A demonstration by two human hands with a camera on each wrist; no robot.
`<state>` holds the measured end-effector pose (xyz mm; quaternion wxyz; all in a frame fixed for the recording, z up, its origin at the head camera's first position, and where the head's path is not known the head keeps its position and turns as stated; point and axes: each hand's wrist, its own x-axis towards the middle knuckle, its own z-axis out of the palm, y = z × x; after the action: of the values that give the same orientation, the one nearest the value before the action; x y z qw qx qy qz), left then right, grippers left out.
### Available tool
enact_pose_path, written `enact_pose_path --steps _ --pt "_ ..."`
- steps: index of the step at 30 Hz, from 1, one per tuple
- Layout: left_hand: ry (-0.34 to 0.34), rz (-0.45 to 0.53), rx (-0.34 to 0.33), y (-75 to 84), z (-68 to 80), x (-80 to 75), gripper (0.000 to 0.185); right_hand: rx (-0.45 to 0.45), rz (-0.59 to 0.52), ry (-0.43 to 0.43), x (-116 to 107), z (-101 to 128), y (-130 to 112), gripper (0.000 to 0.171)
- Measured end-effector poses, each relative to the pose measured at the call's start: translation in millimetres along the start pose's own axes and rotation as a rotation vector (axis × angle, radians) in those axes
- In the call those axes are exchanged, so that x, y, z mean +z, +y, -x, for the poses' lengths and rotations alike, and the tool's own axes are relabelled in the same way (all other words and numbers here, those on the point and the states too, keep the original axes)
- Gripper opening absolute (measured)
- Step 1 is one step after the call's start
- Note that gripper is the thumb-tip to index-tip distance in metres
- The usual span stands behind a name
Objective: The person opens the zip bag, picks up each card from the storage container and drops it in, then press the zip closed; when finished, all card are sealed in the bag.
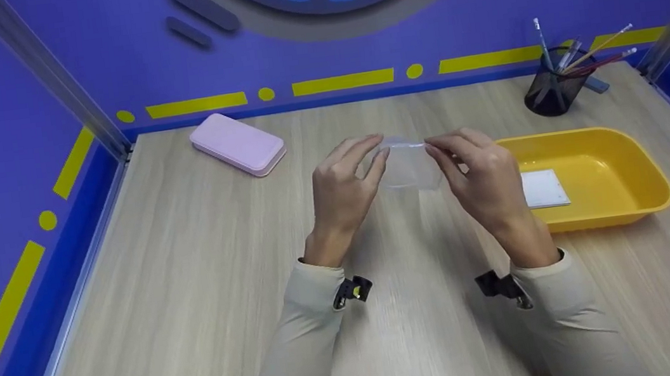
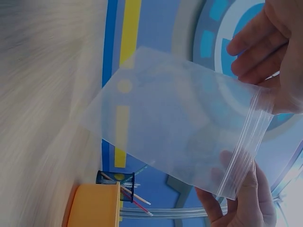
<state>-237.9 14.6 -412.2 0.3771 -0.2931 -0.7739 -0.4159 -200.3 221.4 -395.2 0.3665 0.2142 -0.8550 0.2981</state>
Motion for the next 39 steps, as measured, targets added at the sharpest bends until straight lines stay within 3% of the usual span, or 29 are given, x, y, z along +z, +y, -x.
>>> enact_pose_path --steps 6,10,17,21,25,31,39 --pt "0.048 -0.027 -0.02 1.5 0.3 -0.3 0.005 0.004 -0.03 0.003 0.5 0.3 -2.4 0.014" --pt "0.081 -0.079 -0.049 2.0 0.6 -0.7 0.007 0.03 -0.062 -0.04 -0.4 0.0 -6.2 0.018" --pt "0.131 -0.148 -0.104 3.1 1.1 -0.3 0.011 0.201 -0.104 -0.173 -1.7 -0.2 -12.3 0.023" --pt "0.142 -0.145 -0.106 4.5 1.3 1.0 0.011 0.268 -0.093 -0.205 -2.4 0.6 -13.8 0.018" --pt "0.141 -0.126 -0.1 4.9 1.0 1.9 0.009 0.292 -0.114 -0.171 -4.4 -0.2 -15.5 0.011" --pt "0.134 -0.096 -0.085 4.2 1.5 2.2 0.006 0.255 -0.089 -0.102 -7.1 -1.3 -13.6 0.008" --pt "0.096 0.018 -0.076 3.1 0.4 1.2 0.004 0.245 -0.086 -0.01 -11.4 -2.7 -9.2 0.007"
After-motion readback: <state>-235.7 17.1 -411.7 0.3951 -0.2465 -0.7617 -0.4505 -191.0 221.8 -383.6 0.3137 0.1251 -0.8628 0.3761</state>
